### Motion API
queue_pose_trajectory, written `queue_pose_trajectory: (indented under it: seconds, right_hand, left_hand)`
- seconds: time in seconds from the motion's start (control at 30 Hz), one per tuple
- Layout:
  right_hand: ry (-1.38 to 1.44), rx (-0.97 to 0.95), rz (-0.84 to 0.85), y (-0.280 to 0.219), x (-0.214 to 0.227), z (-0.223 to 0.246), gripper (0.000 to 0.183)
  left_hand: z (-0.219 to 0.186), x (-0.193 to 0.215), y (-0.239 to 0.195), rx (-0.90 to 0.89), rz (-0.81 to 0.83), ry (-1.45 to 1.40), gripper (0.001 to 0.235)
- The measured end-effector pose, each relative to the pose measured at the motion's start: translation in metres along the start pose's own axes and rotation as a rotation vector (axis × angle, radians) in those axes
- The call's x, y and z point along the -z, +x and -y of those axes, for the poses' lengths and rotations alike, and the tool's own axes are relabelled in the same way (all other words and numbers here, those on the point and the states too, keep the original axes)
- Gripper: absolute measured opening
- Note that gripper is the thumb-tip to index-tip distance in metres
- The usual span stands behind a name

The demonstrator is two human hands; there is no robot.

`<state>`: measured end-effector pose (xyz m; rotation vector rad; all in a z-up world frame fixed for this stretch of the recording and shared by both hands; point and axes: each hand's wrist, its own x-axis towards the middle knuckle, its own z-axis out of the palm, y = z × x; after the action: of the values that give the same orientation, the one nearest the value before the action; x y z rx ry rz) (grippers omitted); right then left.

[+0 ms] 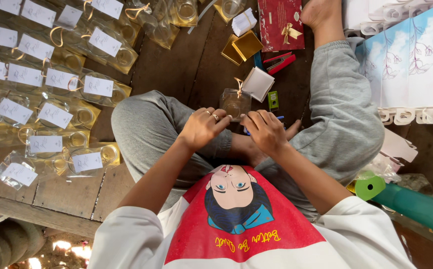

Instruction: The person sits on the floor and uses a blue stapler to attach small white paper tags to the drawstrings of clear plastic gift bags containing gold items. They repeatedly pick up a bag, position the tag, and staple it in place.

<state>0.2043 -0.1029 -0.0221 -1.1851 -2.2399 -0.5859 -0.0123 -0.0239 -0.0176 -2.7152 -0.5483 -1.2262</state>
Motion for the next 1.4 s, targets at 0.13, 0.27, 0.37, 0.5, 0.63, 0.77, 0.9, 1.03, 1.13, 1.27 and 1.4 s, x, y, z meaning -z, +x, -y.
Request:
queue_pose_trajectory:
  seconds: [0.13, 0.27, 0.37, 0.5, 0.63, 0.77, 0.9, 1.03, 1.13, 1.27, 1.4]
  right_hand:
    - [-0.010, 0.017, -0.063, 0.013, 0.012, 0.005, 0.015]
    - [-0.026, -0.011, -0.078, 0.001, 0.002, 0.007, 0.014]
    - [-0.022, 0.002, -0.074, -0.001, 0.001, 0.008, 0.016]
    - [-0.006, -0.037, -0.089, 0.007, 0.007, 0.010, 0.021]
    - [-0.001, -0.013, -0.088, 0.001, -0.002, 0.011, 0.023]
    - [0.063, 0.016, -0.111, 0.001, -0.007, 0.003, 0.024]
    - [0.041, 0.019, -0.128, 0.013, 0.014, -0.006, 0.019]
    - [0.089, 0.002, -0.134, 0.007, 0.008, -0.007, 0.017]
    - [0.155, -0.022, -0.152, 0.009, 0.008, -0.007, 0.015]
    - [0.450, -0.256, -0.163, 0.000, 0.008, -0.016, 0.015]
    - [0.789, -0.815, -0.043, 0.003, -0.002, -0.060, 0.005]
  left_hand:
    - [0.002, 0.007, 0.007, -0.068, -0.063, -0.029, 0.024]
    - [0.002, -0.002, 0.004, -0.104, -0.064, -0.002, 0.023]
    - [0.002, -0.013, -0.001, -0.114, -0.050, -0.040, 0.025]
    - [0.003, -0.022, -0.008, -0.085, -0.037, -0.128, 0.026]
    - [-0.002, -0.034, -0.014, -0.072, -0.035, -0.150, 0.027]
    - [-0.007, -0.040, -0.014, -0.076, -0.020, -0.180, 0.028]
    - [-0.004, -0.014, -0.002, -0.106, -0.026, -0.108, 0.022]
    - [-0.005, -0.009, -0.002, -0.096, -0.027, -0.086, 0.021]
    - [-0.006, -0.014, -0.006, -0.098, -0.014, -0.093, 0.023]
    - [-0.003, 0.001, -0.005, 0.094, -0.030, -0.212, 0.013]
    - [0.016, 0.001, 0.004, 0.779, -0.010, -0.320, 0.012]
